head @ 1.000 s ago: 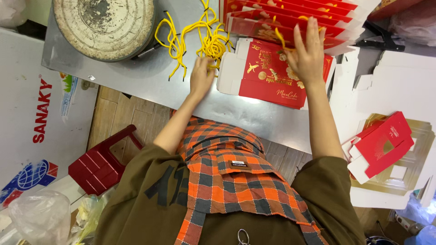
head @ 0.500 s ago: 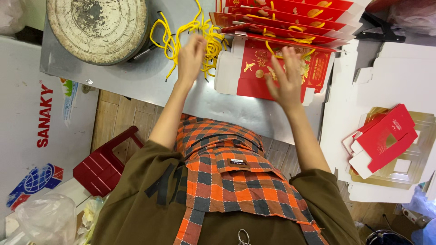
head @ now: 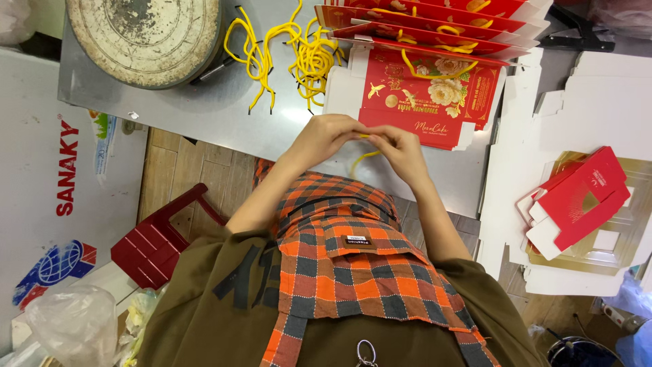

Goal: The person assembles red gift boxes by inserting yellow rope handles through the side slots. They pull the ropes through, adjust the loops, and place the finished boxes into a stack on the table.

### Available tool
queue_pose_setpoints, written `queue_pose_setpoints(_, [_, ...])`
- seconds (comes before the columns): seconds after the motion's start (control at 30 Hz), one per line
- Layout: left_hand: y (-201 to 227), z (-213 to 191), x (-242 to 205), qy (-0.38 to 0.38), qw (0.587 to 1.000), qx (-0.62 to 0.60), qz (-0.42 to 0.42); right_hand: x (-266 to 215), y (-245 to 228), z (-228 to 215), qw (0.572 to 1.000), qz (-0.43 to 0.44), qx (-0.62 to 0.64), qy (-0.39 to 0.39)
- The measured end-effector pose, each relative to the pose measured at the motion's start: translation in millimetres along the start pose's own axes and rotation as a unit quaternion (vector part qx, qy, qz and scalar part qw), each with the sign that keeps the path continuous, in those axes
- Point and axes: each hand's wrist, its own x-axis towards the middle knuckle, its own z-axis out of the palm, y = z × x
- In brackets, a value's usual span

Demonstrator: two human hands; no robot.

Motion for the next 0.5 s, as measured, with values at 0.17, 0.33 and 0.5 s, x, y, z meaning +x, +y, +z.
queue_pose_setpoints(0.17, [-88, 61, 5, 0.042, 0.953, -0.199, -0.223, 0, 41, -32, 0.961, -0.071, -0.261, 0.05])
queue_pose_setpoints(0.33, [-157, 106, 26, 0.062, 0.94, -0.21, -0.26, 24, 95, -62, 0.939, -0.219, -0.2, 0.175])
queue_pose_setpoints(0.5, [-168, 126, 50, 0.074, 0.833, -0.354, -0.419, 55, 137, -56, 0.977, -0.042, 0.179, 0.109])
